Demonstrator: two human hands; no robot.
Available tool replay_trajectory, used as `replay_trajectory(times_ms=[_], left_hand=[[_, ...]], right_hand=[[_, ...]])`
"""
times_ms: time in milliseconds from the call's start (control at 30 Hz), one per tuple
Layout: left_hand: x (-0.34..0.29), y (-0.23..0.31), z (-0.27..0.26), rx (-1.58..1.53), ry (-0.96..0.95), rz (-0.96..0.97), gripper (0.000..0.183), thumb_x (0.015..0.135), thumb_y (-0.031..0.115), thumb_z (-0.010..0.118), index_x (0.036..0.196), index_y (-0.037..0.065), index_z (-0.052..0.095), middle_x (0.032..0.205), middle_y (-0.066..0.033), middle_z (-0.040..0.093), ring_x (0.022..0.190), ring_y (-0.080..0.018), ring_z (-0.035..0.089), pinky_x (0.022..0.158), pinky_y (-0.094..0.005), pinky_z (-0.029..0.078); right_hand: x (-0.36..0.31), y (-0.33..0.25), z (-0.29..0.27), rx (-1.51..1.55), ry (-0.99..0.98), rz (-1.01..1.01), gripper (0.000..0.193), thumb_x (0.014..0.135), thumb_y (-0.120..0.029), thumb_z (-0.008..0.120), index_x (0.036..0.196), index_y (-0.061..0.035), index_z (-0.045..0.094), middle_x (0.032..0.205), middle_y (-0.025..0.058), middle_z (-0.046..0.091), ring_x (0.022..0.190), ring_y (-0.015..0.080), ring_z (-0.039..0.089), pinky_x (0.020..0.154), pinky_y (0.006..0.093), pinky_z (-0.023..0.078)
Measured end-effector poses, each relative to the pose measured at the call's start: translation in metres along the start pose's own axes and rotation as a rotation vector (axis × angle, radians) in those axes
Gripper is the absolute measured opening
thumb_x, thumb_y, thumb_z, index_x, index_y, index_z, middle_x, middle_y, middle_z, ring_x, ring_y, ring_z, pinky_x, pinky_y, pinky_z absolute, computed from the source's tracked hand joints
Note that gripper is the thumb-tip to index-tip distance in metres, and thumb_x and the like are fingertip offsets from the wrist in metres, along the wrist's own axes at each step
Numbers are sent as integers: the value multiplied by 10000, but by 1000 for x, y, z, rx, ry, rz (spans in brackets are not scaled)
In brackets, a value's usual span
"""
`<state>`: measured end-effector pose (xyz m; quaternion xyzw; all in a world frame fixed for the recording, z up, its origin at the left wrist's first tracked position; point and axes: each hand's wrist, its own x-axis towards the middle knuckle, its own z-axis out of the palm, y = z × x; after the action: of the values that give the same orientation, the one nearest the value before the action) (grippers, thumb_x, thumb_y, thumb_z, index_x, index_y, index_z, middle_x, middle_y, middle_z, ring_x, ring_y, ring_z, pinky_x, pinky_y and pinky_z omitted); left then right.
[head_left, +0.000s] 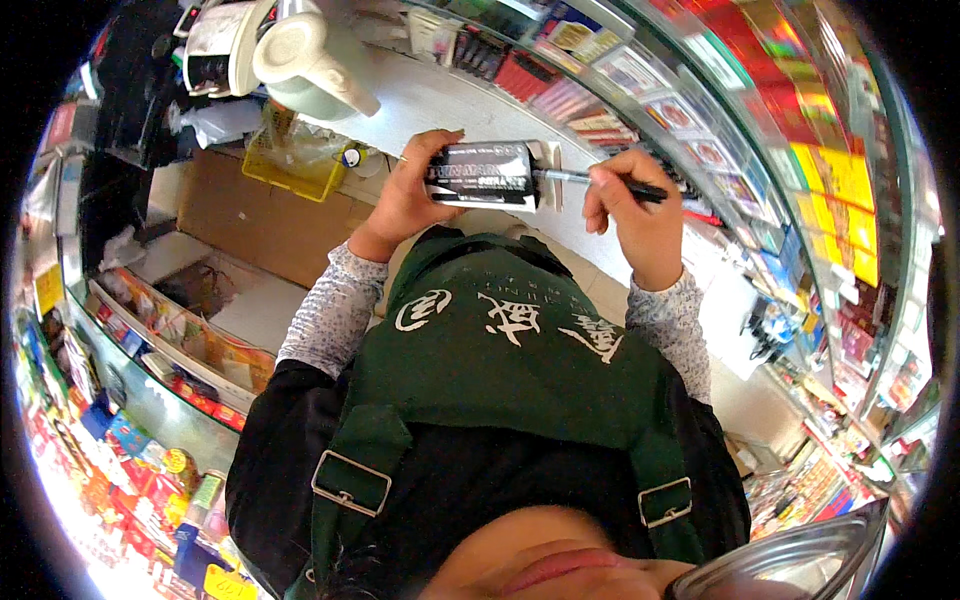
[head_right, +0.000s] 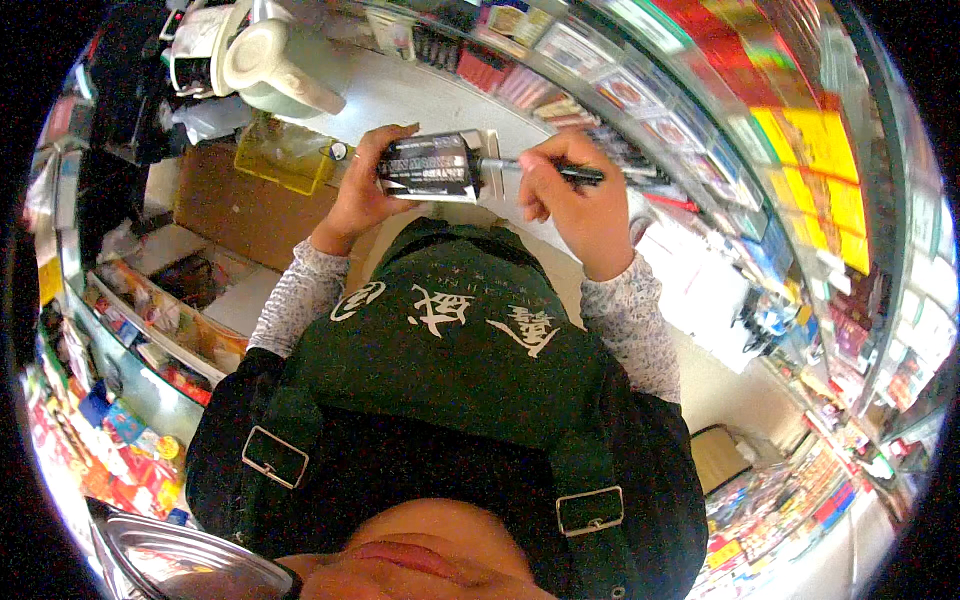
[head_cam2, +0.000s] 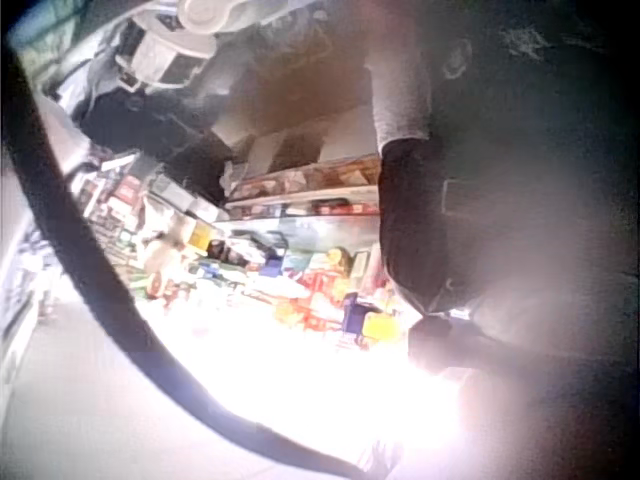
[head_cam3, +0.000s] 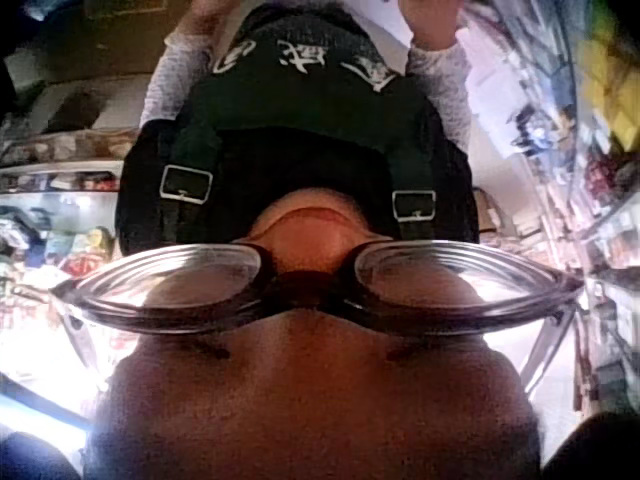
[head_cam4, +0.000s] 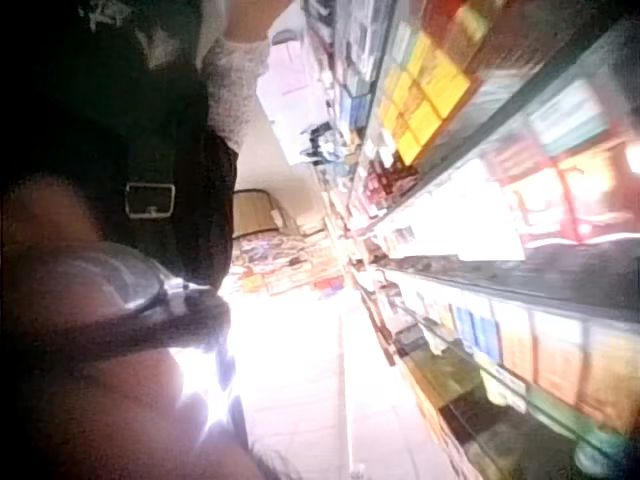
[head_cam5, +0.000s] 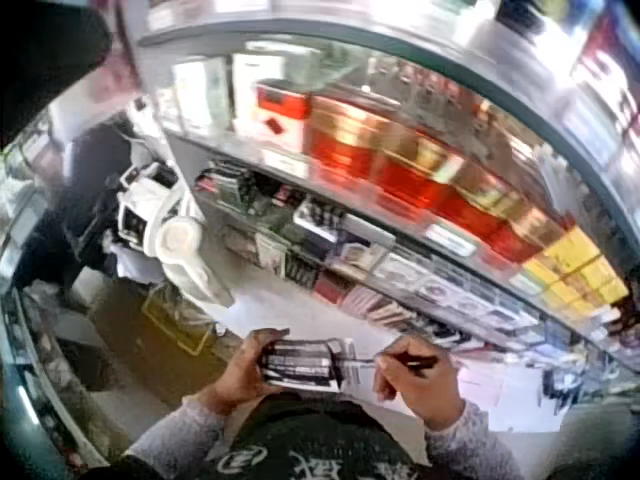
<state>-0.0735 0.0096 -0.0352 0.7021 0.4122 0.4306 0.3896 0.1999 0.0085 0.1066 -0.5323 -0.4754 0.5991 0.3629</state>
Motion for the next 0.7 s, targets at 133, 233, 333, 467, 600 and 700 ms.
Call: replay_trajectory(times_ms=[133,233,333,467,600,700], left_hand=[[-2,5,-10,-26,11,16,791,632,89,866,1328,46,493,1250,-158,545,1149,-328,572,963,-376,481],[-12,-5,-18,-10,83,-91,789,631,154,887,1302,41,487,1205,-157,550,1092,-324,595,924,-380,497],[-19,-12,-18,-89,166,-158,803,634,206,899,1295,32,479,1170,-159,549,1047,-325,604,899,-387,505],[-12,-7,-25,-118,223,-182,806,644,228,900,1293,19,468,1152,-165,547,1030,-324,602,885,-393,508],[-8,-11,-33,-52,191,-131,810,638,234,902,1282,10,464,1146,-166,542,1041,-324,593,900,-401,502],[-5,-10,-31,-150,235,-147,816,631,227,906,1280,9,463,1141,-169,539,1040,-331,591,907,-407,497]], right_hand=[[29,2,31,-157,-115,-35,177,916,-153,714,1015,-29,636,779,11,635,613,59,536,550,218,427],[45,-1,51,-403,163,-474,474,936,-250,674,1329,-20,539,1140,60,603,865,99,550,747,267,463],[58,-11,66,-667,-12,-686,485,987,-314,551,1358,-1,532,1338,150,549,1172,271,543,1016,398,410],[70,-10,80,-850,-172,-773,501,968,-333,556,1343,-2,552,1456,207,478,1341,361,446,1145,473,288],[77,-36,90,-755,71,-827,378,944,-198,581,1263,1,620,1393,182,543,1293,343,500,1112,444,346],[78,-36,82,-874,6,-874,360,927,-120,598,1261,10,624,1379,173,555,1266,338,524,1090,432,381]])
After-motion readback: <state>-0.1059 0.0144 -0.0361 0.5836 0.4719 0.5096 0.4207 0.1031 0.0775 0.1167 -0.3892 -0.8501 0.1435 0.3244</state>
